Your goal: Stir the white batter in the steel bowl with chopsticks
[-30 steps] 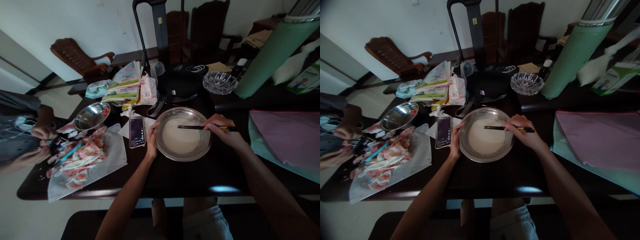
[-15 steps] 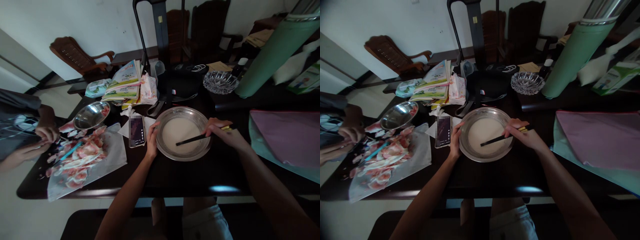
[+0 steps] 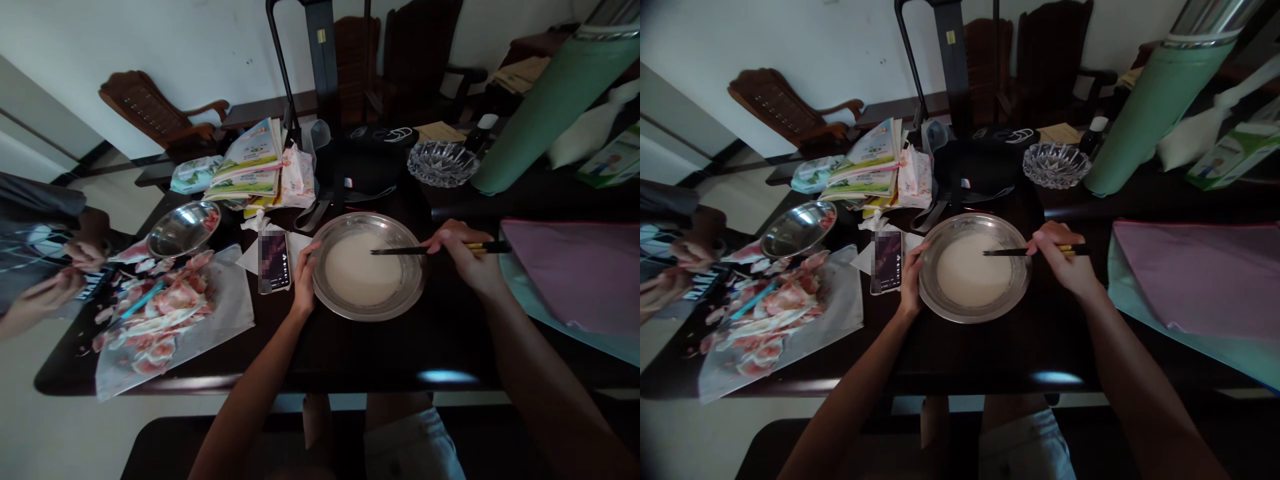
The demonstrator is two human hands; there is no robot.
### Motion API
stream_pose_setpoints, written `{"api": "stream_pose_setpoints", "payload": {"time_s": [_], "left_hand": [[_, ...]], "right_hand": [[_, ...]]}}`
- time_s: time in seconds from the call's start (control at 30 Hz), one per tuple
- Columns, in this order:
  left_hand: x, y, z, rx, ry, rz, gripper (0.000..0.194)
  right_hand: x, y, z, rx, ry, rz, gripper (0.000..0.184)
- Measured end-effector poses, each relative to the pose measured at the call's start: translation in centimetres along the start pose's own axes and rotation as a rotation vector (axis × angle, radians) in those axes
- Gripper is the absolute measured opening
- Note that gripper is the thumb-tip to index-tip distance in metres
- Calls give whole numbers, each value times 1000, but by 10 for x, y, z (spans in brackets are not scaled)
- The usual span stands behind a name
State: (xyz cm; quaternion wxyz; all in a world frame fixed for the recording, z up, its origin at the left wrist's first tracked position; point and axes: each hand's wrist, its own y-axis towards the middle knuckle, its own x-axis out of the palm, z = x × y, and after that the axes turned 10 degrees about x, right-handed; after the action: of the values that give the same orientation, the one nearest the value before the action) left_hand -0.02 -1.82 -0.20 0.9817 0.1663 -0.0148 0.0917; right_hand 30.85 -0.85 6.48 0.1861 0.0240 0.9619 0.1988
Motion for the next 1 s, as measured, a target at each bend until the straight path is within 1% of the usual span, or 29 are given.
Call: {"api": "stream_pose_setpoints", "payload": {"time_s": [0.07, 0.1, 0.17, 0.23, 0.3, 0.37, 0.43, 0.5, 0.6, 0.7, 0.77, 0.83, 0.9, 1.0], "left_hand": [[0, 0, 0, -1, 5, -2, 39], [0, 0, -1, 0, 7, -3, 39], [0, 0, -2, 2, 8, -3, 39], [0, 0, -2, 6, 5, -2, 39], [0, 0, -2, 4, -4, 2, 40], [0, 0, -2, 5, -5, 6, 40], [-1, 0, -2, 14, 4, 8, 39], [-1, 0, -2, 22, 13, 9, 38], [-1, 0, -4, 17, -8, 11, 37], [0, 0, -4, 2, -36, 1, 38], [0, 0, -3, -6, -40, -9, 39], [0, 0, -2, 0, -23, -9, 39], [0, 0, -1, 23, 7, -1, 38], [0, 1, 0, 35, 36, 9, 37]], "right_hand": [[-7, 0, 1, 58, 95, 20, 45], [-9, 0, 1, 88, 134, 7, 47], [-11, 0, 1, 140, 189, -52, 49], [-9, 0, -1, 164, 198, -131, 50], [-2, 0, -4, 141, 152, -233, 48], [8, -1, -5, 77, 68, -335, 41], [18, -2, -5, 9, -1, -367, 34], [25, -3, -3, -50, -58, -345, 26], [25, -3, -2, -83, -138, -245, 19], [15, -3, -3, -63, -148, -97, 27], [5, -2, -3, -22, -93, 3, 37], [-5, -1, -1, 37, -4, 67, 44], [-13, 0, 2, 110, 90, 63, 48], [-17, 1, 4, 183, 201, -53, 49]]}}
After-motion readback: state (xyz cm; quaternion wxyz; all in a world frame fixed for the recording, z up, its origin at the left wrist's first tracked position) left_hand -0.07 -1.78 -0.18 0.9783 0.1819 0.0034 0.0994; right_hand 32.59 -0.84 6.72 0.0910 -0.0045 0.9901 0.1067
